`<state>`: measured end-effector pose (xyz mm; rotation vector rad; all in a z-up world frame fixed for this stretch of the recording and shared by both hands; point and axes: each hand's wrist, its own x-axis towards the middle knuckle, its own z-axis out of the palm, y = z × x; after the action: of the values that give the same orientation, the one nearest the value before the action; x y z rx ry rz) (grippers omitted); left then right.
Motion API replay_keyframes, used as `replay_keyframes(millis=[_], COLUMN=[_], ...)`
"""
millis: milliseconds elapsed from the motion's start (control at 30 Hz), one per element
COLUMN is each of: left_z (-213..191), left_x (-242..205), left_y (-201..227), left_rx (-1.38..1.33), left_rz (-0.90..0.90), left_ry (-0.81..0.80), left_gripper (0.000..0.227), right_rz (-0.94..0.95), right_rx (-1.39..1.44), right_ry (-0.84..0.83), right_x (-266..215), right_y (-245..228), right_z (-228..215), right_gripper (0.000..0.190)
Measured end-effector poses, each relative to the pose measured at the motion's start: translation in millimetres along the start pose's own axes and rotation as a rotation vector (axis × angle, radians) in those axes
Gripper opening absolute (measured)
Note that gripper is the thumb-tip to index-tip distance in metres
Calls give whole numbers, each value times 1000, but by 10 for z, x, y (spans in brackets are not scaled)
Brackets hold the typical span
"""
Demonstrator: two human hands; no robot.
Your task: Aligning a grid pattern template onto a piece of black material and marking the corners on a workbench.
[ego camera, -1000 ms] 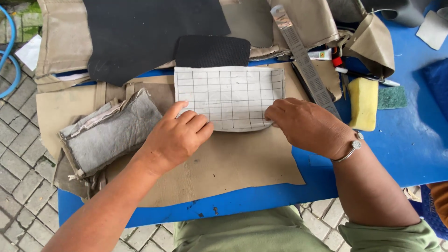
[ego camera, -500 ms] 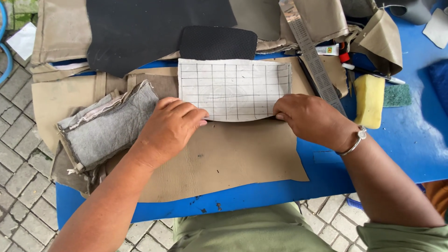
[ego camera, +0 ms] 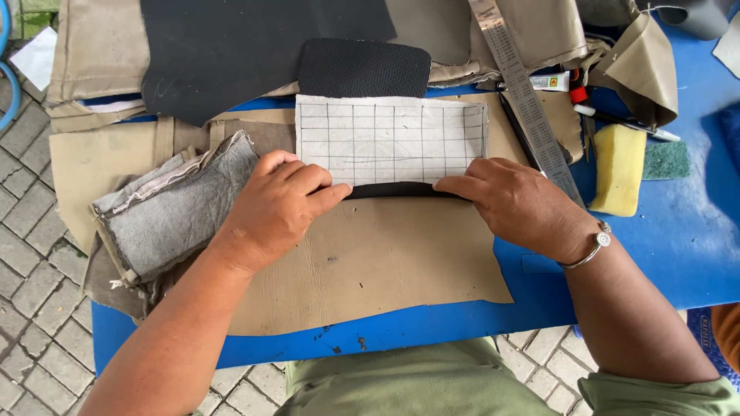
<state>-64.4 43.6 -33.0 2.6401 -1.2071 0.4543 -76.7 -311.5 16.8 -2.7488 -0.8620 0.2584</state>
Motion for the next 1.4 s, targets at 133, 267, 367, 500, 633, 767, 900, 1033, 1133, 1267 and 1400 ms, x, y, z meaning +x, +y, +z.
replay_keyframes(millis=[133, 267, 367, 500, 633, 767, 900, 1033, 1133, 1267, 1400], left_z=[-90, -168, -184, -52, -33, -3, 110, -38, -119, -60, -18], left_x=[34, 135, 167, 121, 163, 187, 139, 122, 161, 118, 202], left_y=[-43, 13, 149, 199, 168, 188, 175, 171, 164, 110, -17], left_rx=[-14, 31, 80, 68, 21, 53, 100, 70, 59, -42, -131], left_rz=[44, 72, 106, 96, 82, 53, 79, -41, -12, -16, -68], left_ry=[11, 78, 125, 83, 20, 59, 110, -30, -164, -170, -296], left_gripper=[12, 10, 6, 9, 19, 11, 14, 18, 18, 23, 21], right_rz=[-26, -100, -195, -236, -235, -261, -233, -151, -169, -115, -104], right_rx=[17, -186, -331, -345, -306, -262, -304, -239, -246, -162, -104], right_ry=[-5, 107, 214, 274, 308, 379, 388, 323, 305, 340, 305], right_x=[-45, -81, -70, -43, 102, 140, 133, 76, 112, 120, 161], right_y=[66, 15, -90, -151, -88, -31, -5, 51, 57, -33, 24], right_z=[70, 95, 161, 372, 380, 466, 580, 620, 586, 519, 477], right_gripper=[33, 31, 25, 8, 20, 19, 21, 18, 18, 10, 10])
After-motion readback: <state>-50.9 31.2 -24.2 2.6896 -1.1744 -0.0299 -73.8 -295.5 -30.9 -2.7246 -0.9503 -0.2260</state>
